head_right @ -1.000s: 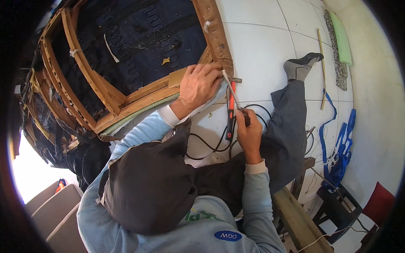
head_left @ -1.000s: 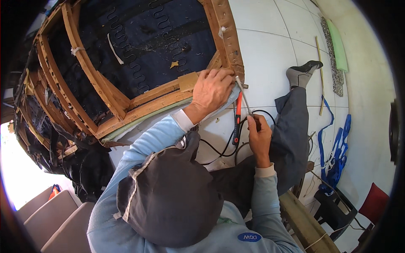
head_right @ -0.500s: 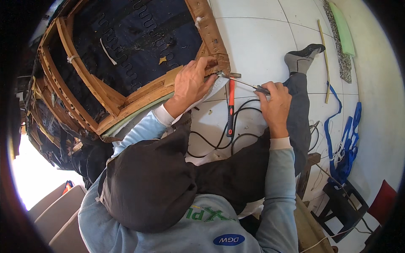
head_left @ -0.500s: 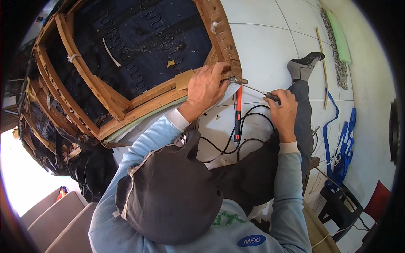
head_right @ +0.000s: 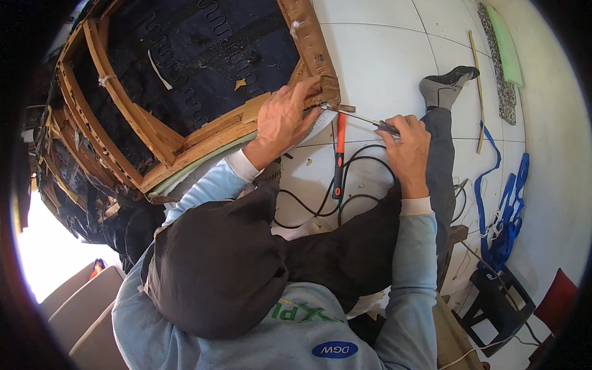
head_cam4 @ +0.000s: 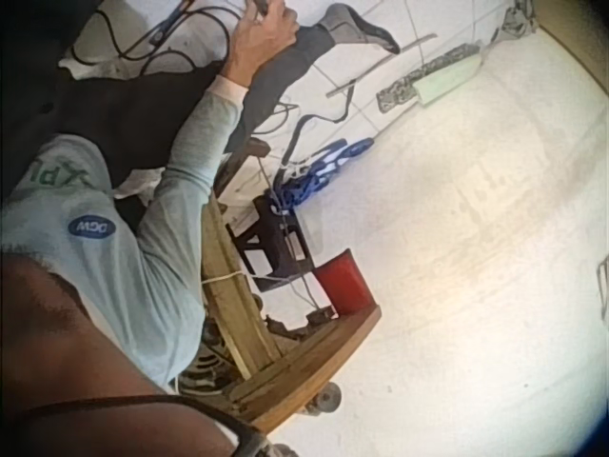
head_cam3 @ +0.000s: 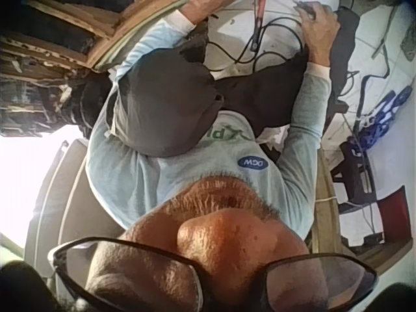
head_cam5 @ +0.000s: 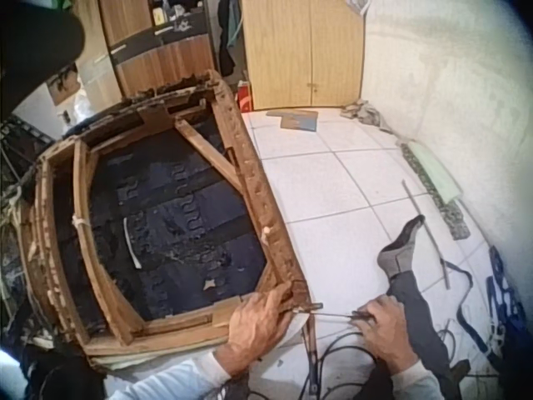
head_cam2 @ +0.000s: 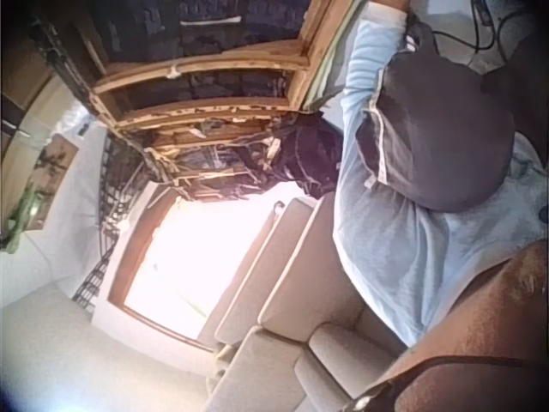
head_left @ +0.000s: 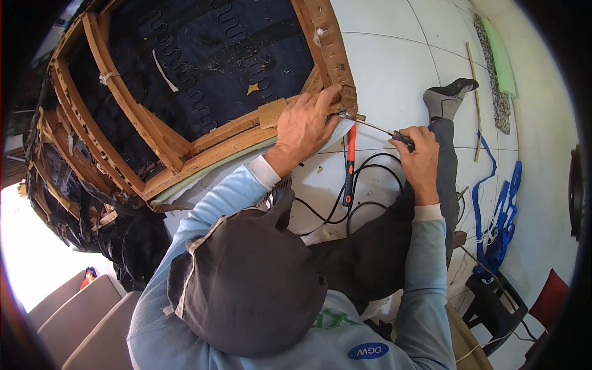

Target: The person sits on the floor and uses a screwdriver to remove staples from the wooden frame of an overturned sofa. They then use a hammer to pry and remove remaining staples and debris from the frame's edge.

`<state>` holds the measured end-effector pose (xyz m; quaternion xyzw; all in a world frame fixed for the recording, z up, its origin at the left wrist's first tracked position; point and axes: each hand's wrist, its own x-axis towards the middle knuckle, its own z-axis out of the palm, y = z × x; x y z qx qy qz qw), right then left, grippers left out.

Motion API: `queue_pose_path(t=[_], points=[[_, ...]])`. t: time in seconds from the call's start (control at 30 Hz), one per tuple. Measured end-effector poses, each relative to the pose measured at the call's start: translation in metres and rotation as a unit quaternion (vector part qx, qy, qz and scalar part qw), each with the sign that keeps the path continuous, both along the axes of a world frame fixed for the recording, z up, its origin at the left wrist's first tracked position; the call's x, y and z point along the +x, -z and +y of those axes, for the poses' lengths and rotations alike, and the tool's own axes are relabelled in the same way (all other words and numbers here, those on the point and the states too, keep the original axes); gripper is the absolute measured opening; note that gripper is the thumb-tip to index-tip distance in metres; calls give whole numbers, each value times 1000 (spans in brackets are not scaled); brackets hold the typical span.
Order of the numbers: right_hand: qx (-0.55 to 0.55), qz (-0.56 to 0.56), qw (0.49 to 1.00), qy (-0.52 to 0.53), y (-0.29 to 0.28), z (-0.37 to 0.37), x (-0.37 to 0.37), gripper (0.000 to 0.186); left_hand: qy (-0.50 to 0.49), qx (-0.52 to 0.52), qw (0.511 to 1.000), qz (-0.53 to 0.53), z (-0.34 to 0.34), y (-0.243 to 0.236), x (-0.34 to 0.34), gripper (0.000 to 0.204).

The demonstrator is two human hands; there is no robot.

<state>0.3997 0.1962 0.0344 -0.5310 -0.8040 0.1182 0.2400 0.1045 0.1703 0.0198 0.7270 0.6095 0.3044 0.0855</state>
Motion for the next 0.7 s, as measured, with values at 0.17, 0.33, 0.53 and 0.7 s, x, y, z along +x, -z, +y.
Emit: queue_pose_path(t=[0.17,0.33,0.53,0.7], points=[[-26,16,999,-15,2,5,-2,21,0,14,1000,-5,1,2,0,63],[-42,32,997,-54,1,11,5,22,-7,-10,1000,-9,0,0,1,63],[27,-42,987,-152,-14,42,11,24,5,24,1000,-12,1,5,0,61],[38,-77,973,-213,-24,61,12,23,2,15,1000,-5,1,2,1,58]])
